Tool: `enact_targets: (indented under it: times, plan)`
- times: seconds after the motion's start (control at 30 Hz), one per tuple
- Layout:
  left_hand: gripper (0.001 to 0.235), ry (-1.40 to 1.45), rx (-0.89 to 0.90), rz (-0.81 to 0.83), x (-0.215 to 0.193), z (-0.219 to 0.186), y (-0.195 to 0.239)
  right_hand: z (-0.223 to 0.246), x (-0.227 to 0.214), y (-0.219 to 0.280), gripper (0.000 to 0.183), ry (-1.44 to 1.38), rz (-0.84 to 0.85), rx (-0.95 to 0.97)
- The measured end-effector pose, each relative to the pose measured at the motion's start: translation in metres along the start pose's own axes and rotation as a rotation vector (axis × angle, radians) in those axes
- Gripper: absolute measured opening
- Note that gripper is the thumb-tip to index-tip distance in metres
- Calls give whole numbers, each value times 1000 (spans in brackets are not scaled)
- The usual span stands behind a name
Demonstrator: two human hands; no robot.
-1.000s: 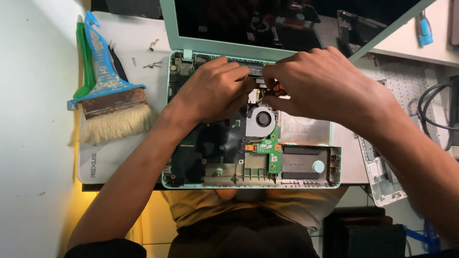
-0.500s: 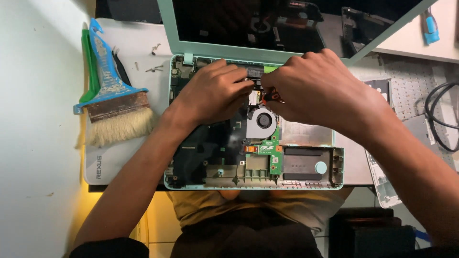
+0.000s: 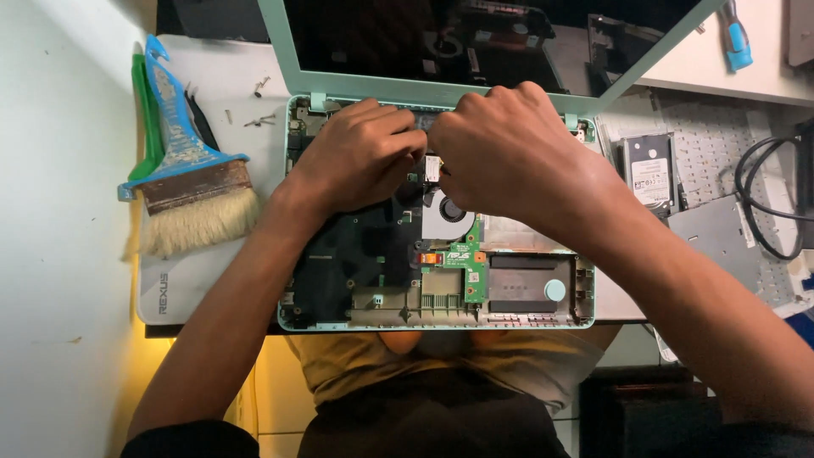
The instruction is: The person installs a cooling fan into a disassembled laptop, secures it with screws using a screwdriver, and reconnects a small internal cable. The work is performed while sitting cross-legged on the floor with the laptop on their lap.
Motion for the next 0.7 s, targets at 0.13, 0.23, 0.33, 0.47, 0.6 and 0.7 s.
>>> enact_targets:
  times: [0.13, 0.23, 0.33, 0.47, 0.6, 0.7]
  plan:
    - [7, -23, 12, -52, -5, -2, 0, -3, -3, -5, 16, -31, 18, -3]
    - [11, -41, 21, -62, -3, -2, -1, -8, -7, -2, 21, 26, 71, 67]
    - [9, -59, 51, -78, 1, 0, 2, -13, -6, 15, 18, 30, 75, 94]
    - [9, -6, 8, -93, 8, 10, 5, -46, -5, 63, 39, -69, -44, 180]
    - [10, 22, 5, -85, 10, 10, 5, -86, 28, 105, 33, -77, -75, 346]
    - [14, 13, -12, -65, 14, 13, 7, -89, 37, 112, 28, -127, -142, 294]
Point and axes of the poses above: each hand's wrist, its own y-axis away from the middle knuckle, its own x-axis out of the palm, z = x × y, the point moved 5 cm from there along -y, towards the middle knuckle, and after that the axes turned 1 degree about y, right-handed, at the moved point
